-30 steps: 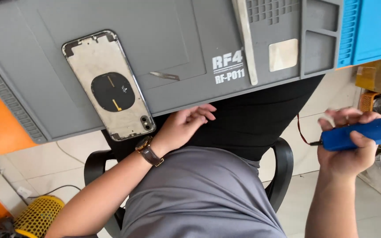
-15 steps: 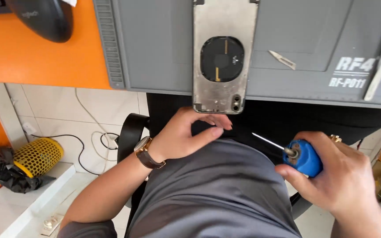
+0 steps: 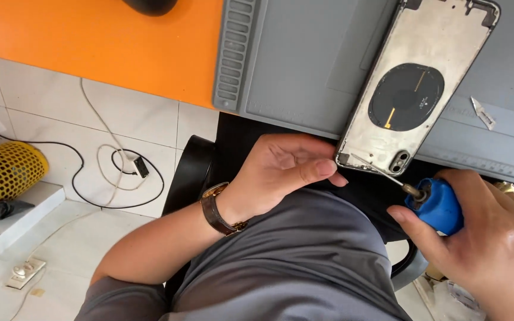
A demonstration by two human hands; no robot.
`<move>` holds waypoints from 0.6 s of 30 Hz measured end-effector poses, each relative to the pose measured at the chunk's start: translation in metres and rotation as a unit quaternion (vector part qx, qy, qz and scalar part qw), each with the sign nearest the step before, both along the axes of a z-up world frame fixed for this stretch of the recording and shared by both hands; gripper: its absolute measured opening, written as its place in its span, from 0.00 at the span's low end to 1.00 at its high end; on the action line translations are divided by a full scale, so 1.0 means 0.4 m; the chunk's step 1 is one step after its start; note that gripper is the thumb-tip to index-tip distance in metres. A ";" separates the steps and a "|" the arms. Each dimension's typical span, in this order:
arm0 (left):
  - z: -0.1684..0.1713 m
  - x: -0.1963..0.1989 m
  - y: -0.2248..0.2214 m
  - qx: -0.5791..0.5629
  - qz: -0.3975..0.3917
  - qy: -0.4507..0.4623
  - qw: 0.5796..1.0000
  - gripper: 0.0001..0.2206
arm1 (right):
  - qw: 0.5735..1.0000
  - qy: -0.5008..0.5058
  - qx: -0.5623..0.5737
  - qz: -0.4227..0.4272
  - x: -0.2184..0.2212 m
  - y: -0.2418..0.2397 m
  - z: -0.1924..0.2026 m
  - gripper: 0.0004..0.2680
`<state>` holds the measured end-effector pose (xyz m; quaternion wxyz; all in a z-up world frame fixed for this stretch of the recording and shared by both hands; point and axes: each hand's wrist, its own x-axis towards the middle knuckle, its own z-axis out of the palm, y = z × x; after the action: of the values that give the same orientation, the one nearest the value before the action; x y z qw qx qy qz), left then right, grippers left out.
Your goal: Repairing a mobile phone chassis by removing components and using an electric tool.
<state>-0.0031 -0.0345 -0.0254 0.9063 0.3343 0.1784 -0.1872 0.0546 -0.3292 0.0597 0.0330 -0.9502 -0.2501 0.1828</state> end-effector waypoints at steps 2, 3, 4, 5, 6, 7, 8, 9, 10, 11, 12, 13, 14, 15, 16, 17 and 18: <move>0.003 0.004 -0.003 0.010 0.004 0.021 1.000 0.10 | 1.000 0.005 0.004 -0.005 -0.001 0.002 -0.002 0.24; 0.004 0.007 -0.004 0.022 0.006 0.041 0.999 0.09 | 1.000 0.009 0.010 -0.012 -0.002 0.001 -0.002 0.24; 0.005 0.008 -0.004 0.021 0.006 0.042 0.999 0.09 | 1.000 0.010 0.009 -0.012 -0.001 0.005 -0.001 0.24; 0.005 0.008 -0.004 0.027 0.004 0.038 0.999 0.09 | 1.000 0.008 0.005 -0.009 0.000 0.010 0.001 0.24; 0.005 0.008 -0.004 0.033 0.001 0.035 0.999 0.08 | 1.000 0.007 0.001 -0.006 0.000 0.013 0.002 0.24; 0.006 0.011 -0.004 0.033 0.001 0.035 0.999 0.08 | 1.000 0.007 0.000 -0.007 0.002 0.015 0.003 0.24; 0.007 0.013 -0.003 0.035 -0.004 0.044 0.998 0.08 | 1.000 0.009 0.003 -0.007 0.004 0.017 0.004 0.24; 0.009 0.015 -0.003 0.037 -0.009 0.052 0.998 0.08 | 1.000 0.011 0.005 -0.008 0.006 0.019 0.005 0.24; 0.010 0.014 -0.003 0.037 -0.009 0.053 0.998 0.08 | 1.000 0.012 0.004 -0.008 0.007 0.020 0.007 0.24; 0.011 0.014 -0.002 0.041 -0.009 0.047 0.998 0.08 | 1.000 0.018 0.005 -0.012 0.009 0.022 0.008 0.24; 0.012 0.014 -0.001 0.046 -0.009 0.042 0.998 0.08 | 1.000 0.023 0.006 -0.015 0.011 0.024 0.009 0.23; 0.013 0.014 -0.001 0.046 -0.008 0.042 0.998 0.08 | 1.000 0.023 0.006 -0.014 0.013 0.024 0.010 0.23; 0.015 0.015 -0.001 0.047 -0.007 0.043 0.998 0.08 | 1.000 0.025 0.006 -0.013 0.014 0.023 0.010 0.23; 0.016 0.015 -0.001 0.047 -0.006 0.044 0.998 0.08 | 1.000 0.026 0.006 -0.012 0.015 0.023 0.011 0.23; 0.015 0.014 -0.001 0.047 -0.005 0.045 0.998 0.08 | 1.000 0.026 0.006 -0.011 0.016 0.022 0.010 0.23; 0.014 0.013 -0.002 0.043 -0.003 0.048 0.998 0.08 | 1.000 0.025 0.006 -0.011 0.016 0.021 0.010 0.23; 0.013 0.012 -0.003 0.039 0.000 0.051 0.998 0.08 | 1.000 0.024 0.006 -0.010 0.017 0.020 0.009 0.23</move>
<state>0.0019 -0.0356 -0.0202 0.8823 0.3593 0.2312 -0.1972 0.0615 -0.3212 0.0633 0.0462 -0.9479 -0.2407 0.2035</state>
